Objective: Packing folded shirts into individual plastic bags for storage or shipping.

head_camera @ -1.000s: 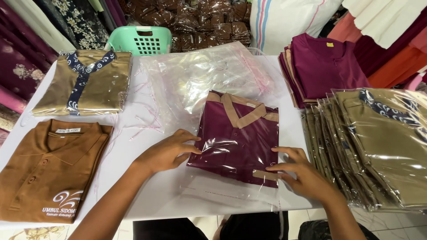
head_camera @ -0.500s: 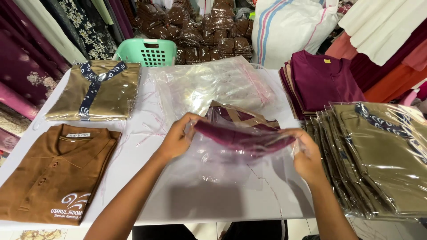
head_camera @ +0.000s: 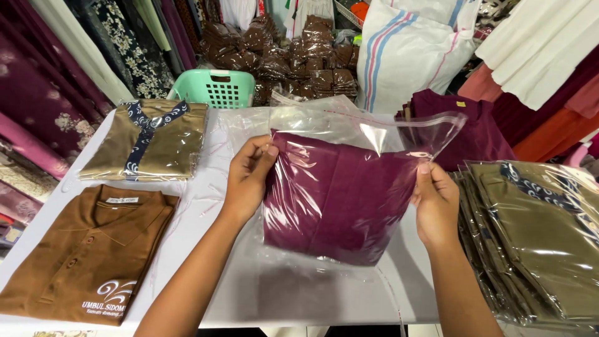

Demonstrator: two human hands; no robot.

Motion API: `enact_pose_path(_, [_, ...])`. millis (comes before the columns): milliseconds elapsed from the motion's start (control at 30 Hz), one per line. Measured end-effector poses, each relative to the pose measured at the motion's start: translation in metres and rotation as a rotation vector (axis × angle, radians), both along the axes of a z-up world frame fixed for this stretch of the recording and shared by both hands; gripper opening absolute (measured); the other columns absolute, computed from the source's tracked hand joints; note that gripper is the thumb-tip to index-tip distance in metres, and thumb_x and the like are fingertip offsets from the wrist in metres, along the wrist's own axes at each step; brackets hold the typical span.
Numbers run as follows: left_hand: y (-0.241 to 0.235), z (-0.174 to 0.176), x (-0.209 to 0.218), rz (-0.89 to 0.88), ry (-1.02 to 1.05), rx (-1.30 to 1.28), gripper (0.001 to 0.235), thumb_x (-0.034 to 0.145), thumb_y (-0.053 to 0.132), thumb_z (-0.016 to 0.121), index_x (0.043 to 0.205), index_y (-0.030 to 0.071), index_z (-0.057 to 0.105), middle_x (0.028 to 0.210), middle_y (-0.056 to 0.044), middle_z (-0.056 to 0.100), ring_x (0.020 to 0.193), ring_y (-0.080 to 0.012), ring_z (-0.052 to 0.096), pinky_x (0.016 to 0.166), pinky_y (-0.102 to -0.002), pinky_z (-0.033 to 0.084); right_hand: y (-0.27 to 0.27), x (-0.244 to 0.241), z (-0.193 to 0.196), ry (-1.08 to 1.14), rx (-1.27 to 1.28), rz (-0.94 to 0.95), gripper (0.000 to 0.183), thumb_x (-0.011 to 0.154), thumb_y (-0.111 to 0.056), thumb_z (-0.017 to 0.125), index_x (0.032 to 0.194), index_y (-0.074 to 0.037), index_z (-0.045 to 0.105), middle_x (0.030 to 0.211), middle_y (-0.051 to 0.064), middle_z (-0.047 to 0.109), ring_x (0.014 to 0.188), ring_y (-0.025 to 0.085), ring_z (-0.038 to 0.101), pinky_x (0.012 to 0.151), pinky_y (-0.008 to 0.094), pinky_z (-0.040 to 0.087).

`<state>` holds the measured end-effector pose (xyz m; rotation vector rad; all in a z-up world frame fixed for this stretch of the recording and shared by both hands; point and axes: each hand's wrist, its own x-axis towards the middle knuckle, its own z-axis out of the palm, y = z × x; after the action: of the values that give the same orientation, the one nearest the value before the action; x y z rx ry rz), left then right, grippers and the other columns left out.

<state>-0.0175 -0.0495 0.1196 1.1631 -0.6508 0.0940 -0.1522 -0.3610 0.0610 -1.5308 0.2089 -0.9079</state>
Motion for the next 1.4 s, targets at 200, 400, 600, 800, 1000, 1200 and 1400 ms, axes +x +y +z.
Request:
enact_pose_path(200, [0.013,-0.026,-0.018,-0.080,0.256,-0.136,0.019,0.109,0.009,0.055,0.117,0.000,0.070,0.091,-0.006,0.070,0.089,-0.0135,0.065,0.088,-0.031,0.054,-0.027,-0.002,-0.072,-0.004,0.253,0.132,0.024,0.121,-0.016,0.045,0.113,-0.003,0.063,0.086,0.005,0.063,0.079,0.013,0.069,0.078,0.032,0.062])
enact_pose_path(400, [0.019,-0.035,-0.025,-0.039,0.215,-0.100,0.025,0.105,0.016,0.064,0.125,0.001,0.067,0.096,-0.007,0.069,0.089,-0.0149,0.064,0.084,-0.032,0.055,0.006,-0.008,-0.032,-0.168,0.258,0.211,0.030,0.118,-0.025,0.048,0.129,-0.002,0.062,0.103,0.011,0.068,0.097,0.018,0.070,0.096,0.039,0.060])
enact_pose_path(600, [0.032,-0.006,-0.042,0.061,0.109,-0.056,0.014,0.104,0.008,0.067,0.116,0.001,0.069,0.093,-0.006,0.070,0.081,-0.0121,0.065,0.076,-0.030,0.058,0.036,-0.033,0.021,-0.121,-0.035,0.036,0.017,0.106,-0.005,0.068,0.122,0.003,0.066,0.095,0.008,0.066,0.091,0.012,0.060,0.093,0.034,0.057])
enact_pose_path(800, [0.059,0.040,-0.076,0.028,0.140,0.139,0.027,0.098,0.012,0.071,0.121,0.000,0.065,0.101,-0.010,0.081,0.083,-0.0130,0.072,0.070,-0.025,0.061,0.046,-0.074,0.066,-0.138,0.020,0.345,0.023,0.105,-0.013,0.066,0.121,0.003,0.068,0.102,0.011,0.074,0.093,0.022,0.074,0.083,0.034,0.070])
enact_pose_path(1000, [0.025,-0.011,-0.018,0.005,0.270,0.134,0.026,0.100,0.007,0.070,0.124,-0.003,0.067,0.098,-0.012,0.074,0.078,-0.0181,0.070,0.069,-0.035,0.064,0.056,-0.028,0.042,-0.030,0.116,0.183,0.016,0.099,-0.001,0.070,0.115,0.003,0.070,0.094,0.007,0.066,0.087,0.014,0.061,0.083,0.033,0.056])
enact_pose_path(1200, [-0.007,-0.082,0.034,0.018,0.359,0.259,0.030,0.104,0.009,0.065,0.133,0.001,0.065,0.113,-0.017,0.070,0.099,-0.0248,0.066,0.085,-0.039,0.061,0.017,0.033,-0.026,0.279,0.299,0.190,0.037,0.094,-0.008,0.071,0.131,-0.010,0.068,0.092,0.006,0.061,0.077,0.016,0.066,0.066,0.030,0.060])
enact_pose_path(1400, [-0.025,-0.084,0.042,0.041,0.450,0.544,0.033,0.107,0.017,0.062,0.138,0.007,0.063,0.124,-0.020,0.073,0.115,-0.0313,0.070,0.097,-0.046,0.057,-0.010,0.082,-0.072,0.450,0.415,0.058,0.011,0.100,-0.029,0.069,0.104,-0.018,0.071,0.080,0.002,0.065,0.067,0.018,0.071,0.057,0.034,0.060])
